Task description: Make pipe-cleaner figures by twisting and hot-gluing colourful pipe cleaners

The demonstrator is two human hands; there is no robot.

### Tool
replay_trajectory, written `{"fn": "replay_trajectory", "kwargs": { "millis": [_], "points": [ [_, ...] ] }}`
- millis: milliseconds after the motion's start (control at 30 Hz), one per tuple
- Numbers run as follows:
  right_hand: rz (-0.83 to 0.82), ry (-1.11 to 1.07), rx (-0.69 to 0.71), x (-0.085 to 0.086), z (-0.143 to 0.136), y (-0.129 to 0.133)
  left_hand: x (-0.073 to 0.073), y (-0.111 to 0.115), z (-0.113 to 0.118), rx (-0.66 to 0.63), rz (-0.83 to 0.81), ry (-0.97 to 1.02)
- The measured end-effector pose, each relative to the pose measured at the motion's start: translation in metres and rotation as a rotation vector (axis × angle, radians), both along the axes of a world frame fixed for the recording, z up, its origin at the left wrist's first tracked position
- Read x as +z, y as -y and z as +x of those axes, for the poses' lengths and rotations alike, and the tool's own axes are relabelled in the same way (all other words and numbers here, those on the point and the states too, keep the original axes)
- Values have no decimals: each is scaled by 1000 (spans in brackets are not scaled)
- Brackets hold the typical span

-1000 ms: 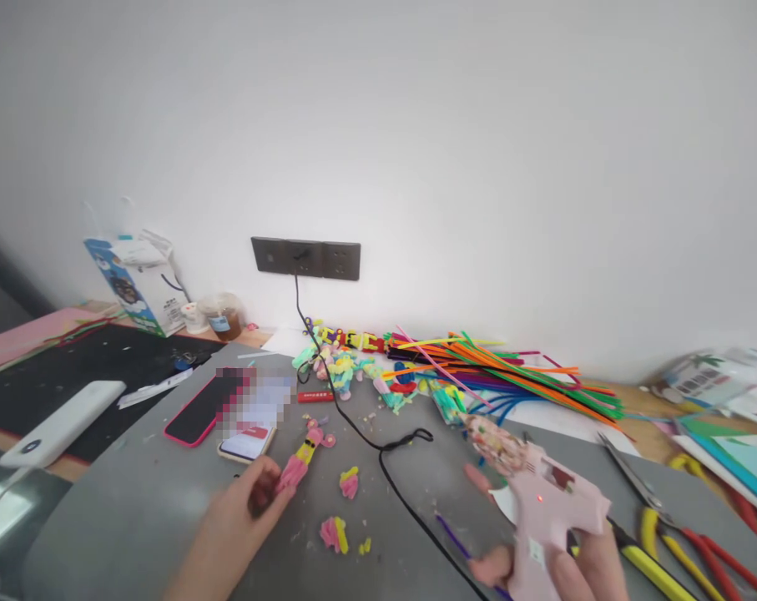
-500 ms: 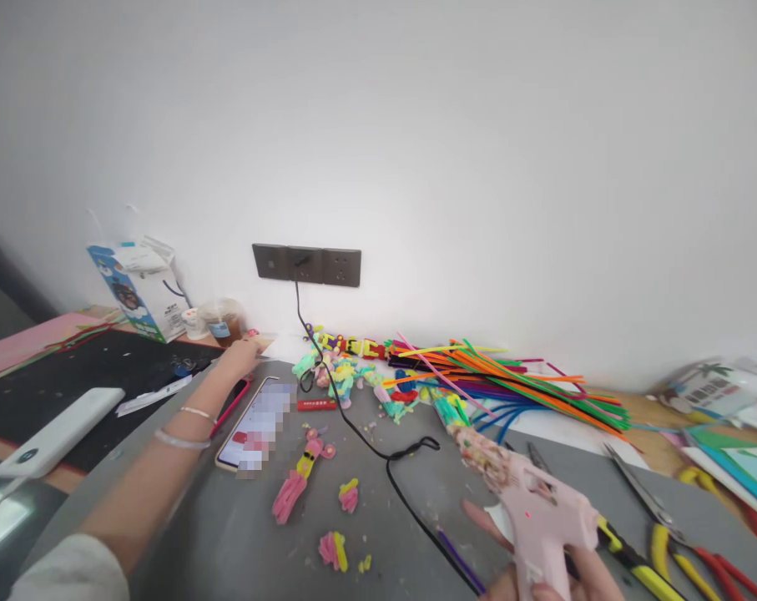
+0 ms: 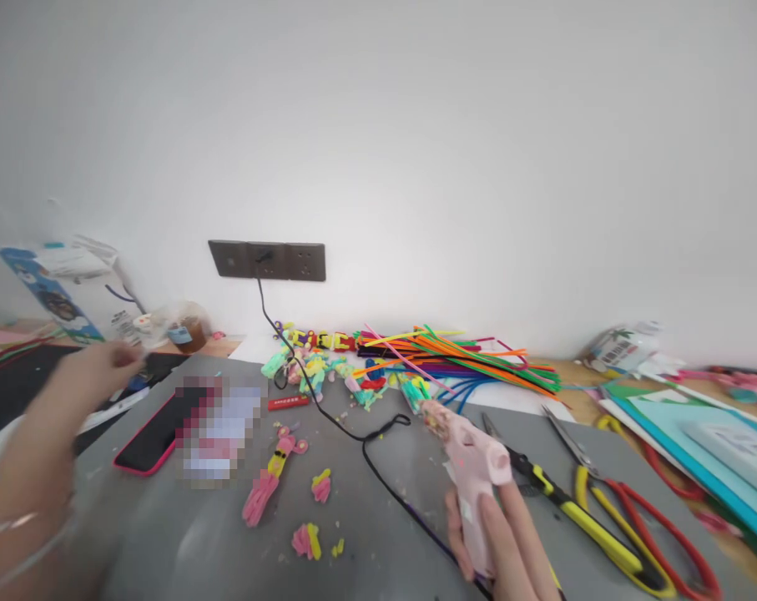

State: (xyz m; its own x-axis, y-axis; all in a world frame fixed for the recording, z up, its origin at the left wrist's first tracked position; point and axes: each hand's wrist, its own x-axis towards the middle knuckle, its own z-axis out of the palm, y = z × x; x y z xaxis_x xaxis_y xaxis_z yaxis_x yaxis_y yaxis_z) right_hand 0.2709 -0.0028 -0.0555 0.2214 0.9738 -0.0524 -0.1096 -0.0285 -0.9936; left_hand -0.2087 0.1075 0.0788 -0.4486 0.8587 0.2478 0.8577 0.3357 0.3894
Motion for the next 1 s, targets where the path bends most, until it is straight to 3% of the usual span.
{"fn": "replay_trajectory", "kwargs": {
  "millis": [67, 167, 267, 400, 467, 667, 1000],
  "points": [
    [13, -37, 13, 9, -14, 0, 12, 26, 12, 123, 161, 129],
    [83, -5, -29, 28, -45, 4, 13, 53, 59, -112, 584, 728],
    [104, 145, 10, 41, -70, 9, 1, 65, 121, -340, 569, 1222],
    [99, 302, 41, 41, -84, 13, -12, 71, 192, -641, 323, 1712],
    [104, 358, 52, 39, -88, 14, -14, 73, 219, -667, 318, 1861],
    [193, 453, 41, 37, -96, 16, -17, 79, 266, -759, 443, 1859],
    [236, 623, -3, 39, -98, 18, -34, 89, 280, -749, 548, 1547]
  ]
}}
